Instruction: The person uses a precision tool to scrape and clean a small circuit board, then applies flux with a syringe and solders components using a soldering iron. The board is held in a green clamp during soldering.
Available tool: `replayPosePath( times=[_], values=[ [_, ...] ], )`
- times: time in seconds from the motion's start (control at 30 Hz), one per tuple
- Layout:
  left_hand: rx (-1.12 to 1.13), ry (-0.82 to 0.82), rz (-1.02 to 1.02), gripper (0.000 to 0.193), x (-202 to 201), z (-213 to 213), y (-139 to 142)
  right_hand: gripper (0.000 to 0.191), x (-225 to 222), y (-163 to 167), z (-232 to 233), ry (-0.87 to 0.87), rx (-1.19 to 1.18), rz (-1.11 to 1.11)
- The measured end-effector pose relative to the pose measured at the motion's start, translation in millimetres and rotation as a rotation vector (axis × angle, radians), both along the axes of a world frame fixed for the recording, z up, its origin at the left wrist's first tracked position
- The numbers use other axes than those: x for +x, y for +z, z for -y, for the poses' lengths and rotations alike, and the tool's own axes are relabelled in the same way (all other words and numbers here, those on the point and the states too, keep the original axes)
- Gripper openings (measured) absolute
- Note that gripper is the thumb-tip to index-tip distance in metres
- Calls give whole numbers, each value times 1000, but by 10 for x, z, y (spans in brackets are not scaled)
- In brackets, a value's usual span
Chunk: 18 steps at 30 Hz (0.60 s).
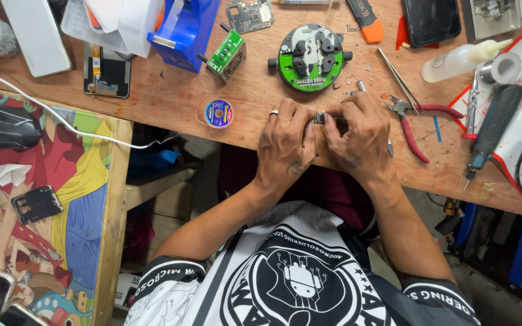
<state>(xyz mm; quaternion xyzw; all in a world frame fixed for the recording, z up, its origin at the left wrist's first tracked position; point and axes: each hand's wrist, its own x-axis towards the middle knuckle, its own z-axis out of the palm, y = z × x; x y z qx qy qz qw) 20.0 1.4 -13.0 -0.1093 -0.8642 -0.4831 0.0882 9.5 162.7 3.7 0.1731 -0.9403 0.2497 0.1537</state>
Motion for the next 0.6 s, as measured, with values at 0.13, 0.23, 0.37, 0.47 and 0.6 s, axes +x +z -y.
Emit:
replayPosePath(
  times=[0.13, 0.23, 0.37, 0.47, 0.6],
  values=[
    [0, 4, -3, 12, -8, 20, 6, 9, 28, -6, 8, 22, 7, 6],
    [11, 7, -4, 13, -4, -1, 7, 9, 27, -4, 5, -7, -21, 35],
    [-21, 8, -10, 13, -6, 13, 4, 9, 29, 21, 8, 20, -30, 47],
    [-3, 14, -19, 16, -13, 12, 3, 9, 8, 36, 5, -1, -16, 19],
    [-20, 17, -18, 14, -23, 8, -14, 10, 65, 2, 39, 27, 1, 31]
  ],
)
